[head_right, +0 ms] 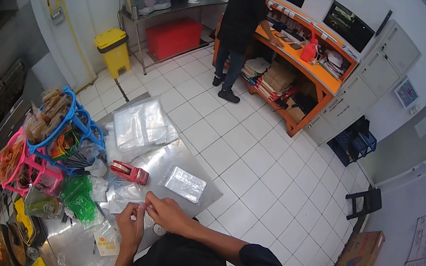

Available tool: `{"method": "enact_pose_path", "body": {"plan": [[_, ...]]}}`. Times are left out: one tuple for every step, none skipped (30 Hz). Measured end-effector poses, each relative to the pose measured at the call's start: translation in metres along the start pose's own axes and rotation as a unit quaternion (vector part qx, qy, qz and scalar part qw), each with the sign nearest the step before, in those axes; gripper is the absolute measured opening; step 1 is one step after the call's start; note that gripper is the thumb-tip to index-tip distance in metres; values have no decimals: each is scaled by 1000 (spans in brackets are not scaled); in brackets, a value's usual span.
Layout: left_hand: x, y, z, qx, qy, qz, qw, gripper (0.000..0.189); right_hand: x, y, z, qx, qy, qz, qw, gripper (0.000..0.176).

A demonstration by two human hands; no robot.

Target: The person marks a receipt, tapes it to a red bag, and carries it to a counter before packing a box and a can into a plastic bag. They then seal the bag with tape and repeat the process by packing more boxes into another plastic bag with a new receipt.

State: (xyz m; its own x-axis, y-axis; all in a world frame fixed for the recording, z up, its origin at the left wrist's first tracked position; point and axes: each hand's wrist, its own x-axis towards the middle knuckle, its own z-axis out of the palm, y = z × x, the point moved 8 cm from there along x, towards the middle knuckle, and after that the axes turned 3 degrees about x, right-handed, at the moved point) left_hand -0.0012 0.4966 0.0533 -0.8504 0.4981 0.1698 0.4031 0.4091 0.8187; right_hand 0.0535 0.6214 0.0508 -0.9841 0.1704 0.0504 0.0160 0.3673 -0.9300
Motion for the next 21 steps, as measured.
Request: {"method": "enact_pose_path", "body": {"plan": [[0, 0, 2, -15, 4, -12, 1000, 9, -1, 0, -1, -16, 30, -9, 999, 19], [-1, 0, 2, -14, 6, -16, 1000, 9, -2, -2, -3, -31, 61, -17, 998, 17], [-2, 5, 3, 2, 6, 13, 1000, 7, -1, -2, -4, -29, 57, -17, 998, 17], [-3, 9, 5, 17, 5, 40, 999, 7, -1, -1, -11, -49, 65, -1, 997, 15], [-3, 7, 6, 20, 7, 33, 999, 7, 0, 0, -17, -67, 70, 14, 995, 15], [-4, 11, 8, 23, 1, 65, 998, 9, 1, 4, -17, -61, 60, 17, 996, 15], [-8, 12, 10, 28, -6, 90, 996, 12, 0, 9, -18, -81, 70, 15, 994, 16], [-9, 11, 12, 29, 16, 116, 993, 16, -1, 13, -16, -95, 72, 14, 993, 18], [-10, 11, 11, 34, 37, 135, 990, 19, -3, 11, -17, -112, 90, 8, 990, 15], [-13, 16, 10, 57, 43, 145, 987, 25, -4, 9, -18, -123, 99, 6, 987, 13], [-14, 10, 13, 62, 6, 121, 991, 30, -5, 12, -16, -138, 75, 38, 987, 13], [-15, 7, 16, 51, -5, 114, 992, 34, -5, 4, -19, -117, 87, 40, 989, 12], [-15, 8, 16, 31, -28, 105, 994, 40, -5, 1, -21, -100, 100, 6, 990, 9], [-13, 9, 16, 6, -37, 105, 994, 50, -2, -6, -23, -119, 98, -15, 988, 15], [-12, 4, 20, 4, -72, 78, 994, 58, 0, -9, -24, -107, 112, -40, 987, 21], [-13, 0, 17, 5, -73, 55, 996, 58, -1, -11, -24, -112, 117, -68, 984, 21], [-13, 2, 17, 1, -85, 62, 994, 61, -1, -10, -25, -127, 107, -54, 985, 21], [-12, 8, 18, -3, -94, 77, 993, 63, -1, -8, -29, -145, 102, -45, 983, 21], [-11, 11, 14, 33, -84, 63, 994, 56, -3, -5, -29, -144, 96, -44, 984, 21], [-12, 10, 11, 33, -80, 59, 994, 56, -5, -7, -33, -158, 129, -80, 976, 22], [-12, -1, 3, 36, -57, -4, 998, 47, -7, -12, -37, -171, 164, -118, 964, 23]]}}
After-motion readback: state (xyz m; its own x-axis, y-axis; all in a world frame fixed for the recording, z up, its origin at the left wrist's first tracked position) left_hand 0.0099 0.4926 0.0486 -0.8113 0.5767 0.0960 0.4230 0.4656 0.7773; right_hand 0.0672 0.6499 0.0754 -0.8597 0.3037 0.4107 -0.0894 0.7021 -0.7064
